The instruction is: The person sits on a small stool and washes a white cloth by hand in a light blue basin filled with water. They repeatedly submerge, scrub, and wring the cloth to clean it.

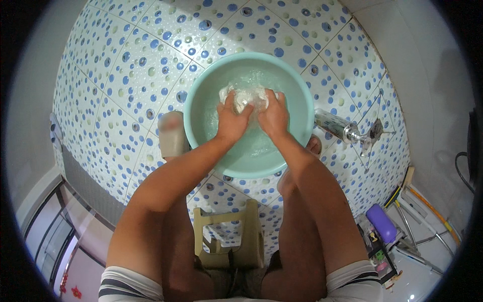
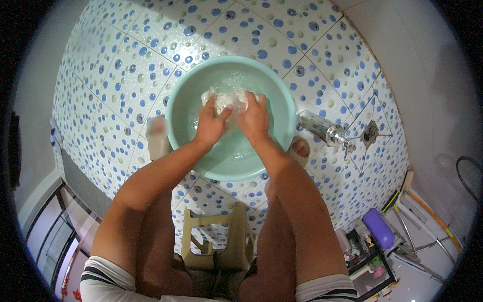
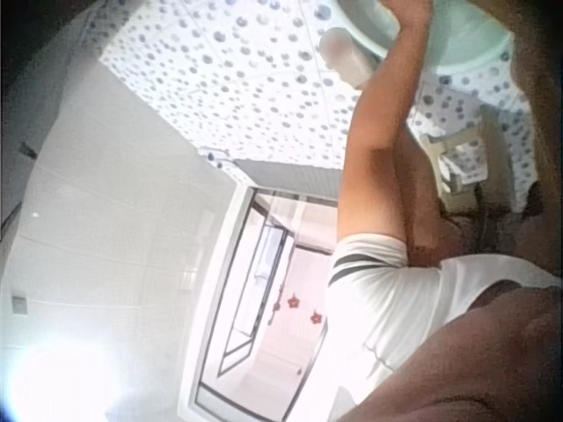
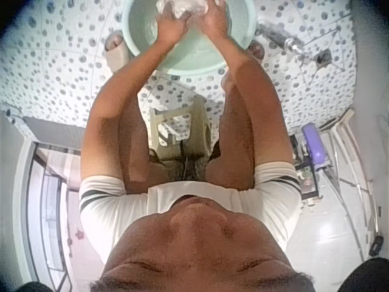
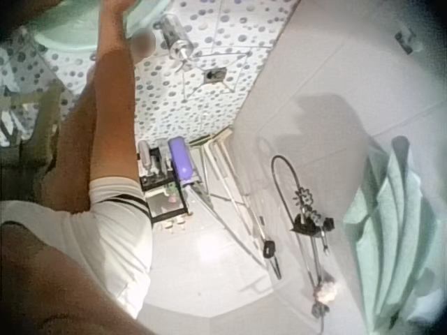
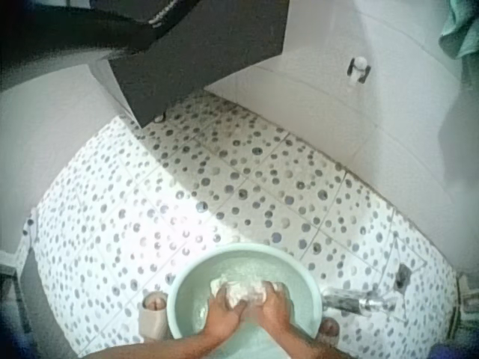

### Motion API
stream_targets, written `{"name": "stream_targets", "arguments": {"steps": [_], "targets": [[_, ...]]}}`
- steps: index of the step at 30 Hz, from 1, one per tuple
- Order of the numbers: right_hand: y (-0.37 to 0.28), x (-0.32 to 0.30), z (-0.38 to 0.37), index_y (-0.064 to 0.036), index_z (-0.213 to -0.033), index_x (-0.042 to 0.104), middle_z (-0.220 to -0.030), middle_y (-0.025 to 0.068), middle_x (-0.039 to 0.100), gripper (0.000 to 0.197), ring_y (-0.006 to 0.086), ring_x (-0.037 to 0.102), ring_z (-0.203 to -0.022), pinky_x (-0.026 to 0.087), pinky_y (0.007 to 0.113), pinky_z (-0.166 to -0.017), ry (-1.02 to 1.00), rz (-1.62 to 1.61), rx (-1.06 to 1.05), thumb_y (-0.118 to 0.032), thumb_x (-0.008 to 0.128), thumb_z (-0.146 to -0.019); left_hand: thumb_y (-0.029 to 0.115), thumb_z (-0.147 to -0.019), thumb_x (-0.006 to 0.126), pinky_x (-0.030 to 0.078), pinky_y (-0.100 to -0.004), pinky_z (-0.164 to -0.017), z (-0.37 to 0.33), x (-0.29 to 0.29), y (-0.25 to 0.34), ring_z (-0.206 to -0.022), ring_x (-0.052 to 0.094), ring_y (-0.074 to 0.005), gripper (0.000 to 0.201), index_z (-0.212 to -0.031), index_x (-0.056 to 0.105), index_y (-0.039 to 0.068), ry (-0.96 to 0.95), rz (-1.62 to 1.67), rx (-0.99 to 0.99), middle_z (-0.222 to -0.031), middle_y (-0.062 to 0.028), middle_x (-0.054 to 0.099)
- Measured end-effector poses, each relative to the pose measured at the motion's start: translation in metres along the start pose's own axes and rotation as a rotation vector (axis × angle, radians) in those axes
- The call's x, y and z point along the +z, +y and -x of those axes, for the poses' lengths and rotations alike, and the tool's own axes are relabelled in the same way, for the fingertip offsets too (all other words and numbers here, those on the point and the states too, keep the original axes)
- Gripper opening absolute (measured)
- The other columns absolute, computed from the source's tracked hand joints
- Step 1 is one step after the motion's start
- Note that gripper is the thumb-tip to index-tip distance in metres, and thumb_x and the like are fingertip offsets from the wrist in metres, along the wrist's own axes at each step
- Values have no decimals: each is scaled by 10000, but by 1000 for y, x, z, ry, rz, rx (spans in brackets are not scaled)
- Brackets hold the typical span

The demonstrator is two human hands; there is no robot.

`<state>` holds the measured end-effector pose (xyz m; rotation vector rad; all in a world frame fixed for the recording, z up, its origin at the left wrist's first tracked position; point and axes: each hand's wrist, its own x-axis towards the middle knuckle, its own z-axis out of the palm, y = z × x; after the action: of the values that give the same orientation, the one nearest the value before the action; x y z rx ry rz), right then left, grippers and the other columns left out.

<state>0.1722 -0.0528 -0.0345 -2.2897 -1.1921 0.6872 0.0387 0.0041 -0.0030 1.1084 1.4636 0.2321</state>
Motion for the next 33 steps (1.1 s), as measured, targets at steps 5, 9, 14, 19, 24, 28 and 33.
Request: {"name": "stream_targets", "arguments": {"steps": [5, 9, 14, 19, 24, 28, 33], "targets": [[-54, -36, 31, -53, -1270, 635, -1237, 232, 570, 411, 474, 624, -1071, 531, 525, -891, -35, -347, -186, -119, 672, -866, 632, -1043, 451, 533, -485, -1017, -8, -22, 25, -1189, 660, -336, 707, -1411, 557, 37, -440, 828, -517, -1369, -181, 636], [-85, -45, 62, -31, -1227, 647, -1219, 224, 566, 420, 469, 657, -1024, 548, 522, -862, -52, -385, -604, -113, 707, -819, 598, -1049, 483, 565, -502, -978, -31, -22, 9, -1011, 714, -351, 639, -1240, 673, 18, -817, 1254, -608, -1103, -195, 725], [-93, -41, 59, -33, -1110, 703, -1114, 182, 605, 343, 413, 700, -922, 577, 508, -768, -32, -350, -553, -204, 736, -814, 420, -1070, 541, 596, -449, -899, -41, -21, -11, -957, 717, -313, 421, -1178, 682, 38, -835, 1271, -540, -1085, -163, 725], [-62, -31, 38, -48, -961, 652, -1064, 164, 603, 256, 381, 683, -843, 568, 482, -680, 10, -150, -436, -217, 766, -807, 238, -964, 645, 603, -432, -860, -25, -34, -31, -914, 726, -303, 299, -1185, 694, 43, -383, 976, -361, -1076, -133, 739], [-23, -40, 29, -46, -1134, 596, -1184, 221, 526, 375, 438, 570, -1083, 494, 515, -901, 108, -92, -316, -175, 759, -823, 279, -938, 689, 565, -453, -859, 10, -43, 34, -907, 725, -375, 432, -1197, 638, -62, 100, -93, 118, -1026, -218, 731], [-22, -31, 33, -44, -1316, 561, -1348, 272, 436, 544, 459, 431, -1291, 361, 589, -1077, 127, 68, -268, -211, 773, -843, 232, -900, 739, 403, -503, -1095, -10, -31, -38, -1282, 487, -467, 736, -1463, 369, -65, 162, -265, 432, -1359, -318, 454], [-11, -8, 16, -80, -1522, 477, -1550, 267, 338, 703, 439, 310, -1451, 227, 636, -1192, 3, 378, -271, -362, 710, -922, 227, -922, 682, 188, -639, -1218, -1, -27, -21, -1501, 293, -412, 905, -1650, 177, 41, 116, -1078, 580, -1522, -243, 379]]}}
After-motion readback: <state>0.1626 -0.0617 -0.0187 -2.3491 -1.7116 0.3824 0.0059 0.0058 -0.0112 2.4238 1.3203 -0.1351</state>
